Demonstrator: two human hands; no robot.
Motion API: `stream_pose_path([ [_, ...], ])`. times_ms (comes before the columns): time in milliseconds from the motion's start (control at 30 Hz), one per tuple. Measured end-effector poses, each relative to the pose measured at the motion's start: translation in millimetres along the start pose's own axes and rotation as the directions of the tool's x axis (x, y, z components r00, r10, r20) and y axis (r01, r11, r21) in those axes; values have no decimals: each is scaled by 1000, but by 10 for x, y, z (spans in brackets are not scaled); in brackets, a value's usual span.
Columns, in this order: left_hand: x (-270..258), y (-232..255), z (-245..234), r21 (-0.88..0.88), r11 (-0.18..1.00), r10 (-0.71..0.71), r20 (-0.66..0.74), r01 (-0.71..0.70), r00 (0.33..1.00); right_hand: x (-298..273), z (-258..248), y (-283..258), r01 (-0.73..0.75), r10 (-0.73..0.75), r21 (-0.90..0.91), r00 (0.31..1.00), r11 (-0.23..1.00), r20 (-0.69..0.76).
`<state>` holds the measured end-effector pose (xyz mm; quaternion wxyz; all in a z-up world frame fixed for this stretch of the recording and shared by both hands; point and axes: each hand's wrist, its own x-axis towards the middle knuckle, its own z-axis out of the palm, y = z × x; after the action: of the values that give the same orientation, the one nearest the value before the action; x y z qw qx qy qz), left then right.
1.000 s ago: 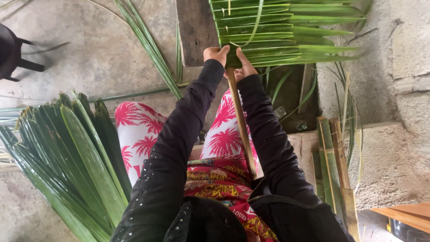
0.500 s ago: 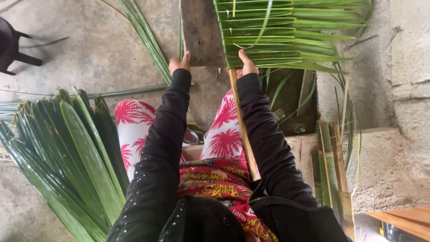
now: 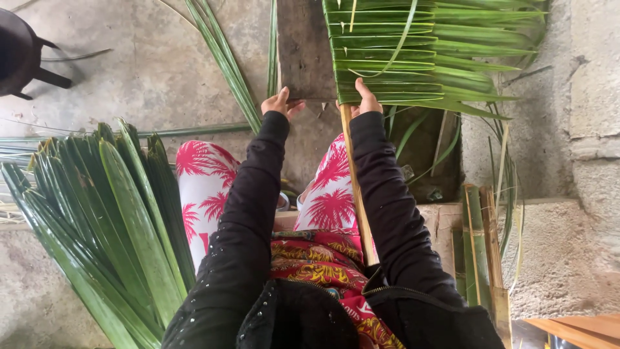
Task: Weaving palm leaves onto a wooden stick to create a thatched panel
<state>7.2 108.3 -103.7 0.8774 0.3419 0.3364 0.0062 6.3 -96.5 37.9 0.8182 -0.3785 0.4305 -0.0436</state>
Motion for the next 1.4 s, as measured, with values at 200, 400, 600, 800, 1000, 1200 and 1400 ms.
stream_pose_path([
  [200, 164, -179, -113, -137, 990, -35, -77, 24, 996, 108, 3, 53, 21, -21, -30, 1000, 999, -4],
  [400, -27, 18, 4, -210, 969, -152, -86, 131, 985, -103, 61, -15, 17, -17, -46, 1000, 999, -15],
  [600, -261, -87, -61, -344, 925, -182, -24, 163, 983, -116, 39, -14, 15, -16, -67, 1000, 998, -18],
  [800, -383, -303, 158, -90, 982, -167, -17, 165, 986, -192, 68, -60, -24, 24, -14, 999, 1000, -28],
  [1000, -556, -334, 473, 843, 537, 177, -112, 0, 978, -856, 329, -297, 28, -37, -146, 998, 989, -60],
  [1200, 335, 139, 387, 975, 105, 240, 168, -198, 956, 130, -233, -8, 20, -29, -200, 999, 980, -41],
  [1400, -215, 525, 1831, 586, -90, 487, 731, -805, 478, 105, -193, -4, -88, 73, 82, 984, 993, 163],
])
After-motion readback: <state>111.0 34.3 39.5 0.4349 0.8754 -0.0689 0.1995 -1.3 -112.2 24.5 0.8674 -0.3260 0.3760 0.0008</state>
